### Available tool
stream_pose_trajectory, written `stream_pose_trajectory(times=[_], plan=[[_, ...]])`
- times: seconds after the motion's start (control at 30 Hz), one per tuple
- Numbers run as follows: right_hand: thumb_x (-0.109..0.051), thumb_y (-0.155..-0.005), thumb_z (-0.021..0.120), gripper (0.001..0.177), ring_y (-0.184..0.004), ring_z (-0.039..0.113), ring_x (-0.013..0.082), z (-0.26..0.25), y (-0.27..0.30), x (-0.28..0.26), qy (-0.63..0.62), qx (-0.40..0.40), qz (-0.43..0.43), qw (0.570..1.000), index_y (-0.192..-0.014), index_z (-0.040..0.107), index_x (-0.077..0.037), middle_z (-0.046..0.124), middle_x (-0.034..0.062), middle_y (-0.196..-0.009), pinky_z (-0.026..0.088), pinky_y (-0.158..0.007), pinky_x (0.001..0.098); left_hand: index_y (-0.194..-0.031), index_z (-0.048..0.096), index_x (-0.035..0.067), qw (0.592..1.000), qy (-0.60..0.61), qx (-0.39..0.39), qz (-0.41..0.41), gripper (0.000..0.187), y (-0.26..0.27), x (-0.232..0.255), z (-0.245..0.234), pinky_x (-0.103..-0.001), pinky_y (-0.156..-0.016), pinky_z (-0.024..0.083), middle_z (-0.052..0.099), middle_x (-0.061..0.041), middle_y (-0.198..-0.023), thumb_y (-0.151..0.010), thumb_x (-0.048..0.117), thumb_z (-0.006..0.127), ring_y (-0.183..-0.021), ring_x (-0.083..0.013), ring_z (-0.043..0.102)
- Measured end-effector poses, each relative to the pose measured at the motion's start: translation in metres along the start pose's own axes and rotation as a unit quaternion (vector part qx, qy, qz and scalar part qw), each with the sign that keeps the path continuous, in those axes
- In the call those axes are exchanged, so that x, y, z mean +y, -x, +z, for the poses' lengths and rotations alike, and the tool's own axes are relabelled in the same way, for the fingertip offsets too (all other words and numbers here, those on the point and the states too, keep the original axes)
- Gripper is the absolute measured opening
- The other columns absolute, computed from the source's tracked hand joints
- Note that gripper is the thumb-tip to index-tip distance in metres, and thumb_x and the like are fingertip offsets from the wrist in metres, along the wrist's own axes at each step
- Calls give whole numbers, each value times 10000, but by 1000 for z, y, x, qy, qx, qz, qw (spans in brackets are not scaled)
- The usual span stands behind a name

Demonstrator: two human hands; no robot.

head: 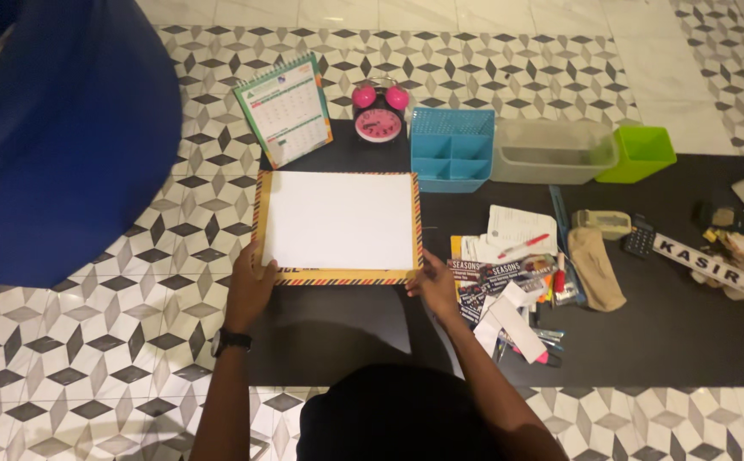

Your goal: The person clears a cluttered desk by moving stationery and small items aside, then assembles a white plastic basket from multiple flat panels. They align and interlock the panels to form a rectangular basket and place it on the desk.

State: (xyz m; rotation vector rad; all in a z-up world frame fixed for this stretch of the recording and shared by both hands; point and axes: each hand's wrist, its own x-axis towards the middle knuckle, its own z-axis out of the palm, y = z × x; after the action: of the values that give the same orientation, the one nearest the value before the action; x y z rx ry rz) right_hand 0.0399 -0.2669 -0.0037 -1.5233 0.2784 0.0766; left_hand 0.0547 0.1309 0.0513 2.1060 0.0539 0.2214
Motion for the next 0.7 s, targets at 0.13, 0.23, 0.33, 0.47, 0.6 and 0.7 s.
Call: stream_pose_trajectory(times=[0.13,0.23,0.33,0.47,0.6,0.7], plan=[[-36,-958,585,611,-681,697,180,4,10,-16,18,-9,33,999,-1534,382,-54,694,125,-893,590,-551,297,-1440,444,-48,1000,20,-7,-9,614,0,10,-4,-456,-1102,419,524,-285,-1404,-942,243,655,-1322,-408,525],[-128,-961,642,599,-683,684,172,0,34,-26,67,4,75,995,-1515,422,-66,707,127,-966,531,-512,290,-1438,508,-39,970,-204,103,85,614,12,36,-3,-518,-1124,329,516,-311,-1415,-919,209,723,-1346,-499,456],[-173,-966,649,529,-691,683,168,-8,56,-31,67,0,95,993,-1459,498,-55,707,128,-998,507,-503,279,-1364,585,-7,966,-175,164,98,472,39,77,1,-478,-1125,342,545,-279,-1394,-931,146,693,-1319,-449,489],[-191,-967,631,397,-695,691,160,-27,95,-27,54,18,126,990,-1332,612,-36,732,111,-1019,515,-520,270,-1204,641,47,986,3,60,155,217,80,127,11,-423,-1107,449,662,-137,-1264,-993,98,639,-1236,-298,619],[-204,-977,610,348,-722,703,157,-43,136,-17,23,50,133,990,-1285,638,-45,724,95,-1010,536,-561,284,-1189,707,74,966,199,-157,56,210,103,147,38,-305,-902,526,765,-66,-1118,-1008,156,640,-1010,-163,685],[-208,-980,599,338,-738,706,162,-53,162,-16,20,80,130,988,-1277,648,-55,723,89,-999,548,-581,295,-1197,687,68,956,207,-205,40,243,117,148,60,-257,-856,523,776,-37,-1092,-994,181,619,-988,-101,694]])
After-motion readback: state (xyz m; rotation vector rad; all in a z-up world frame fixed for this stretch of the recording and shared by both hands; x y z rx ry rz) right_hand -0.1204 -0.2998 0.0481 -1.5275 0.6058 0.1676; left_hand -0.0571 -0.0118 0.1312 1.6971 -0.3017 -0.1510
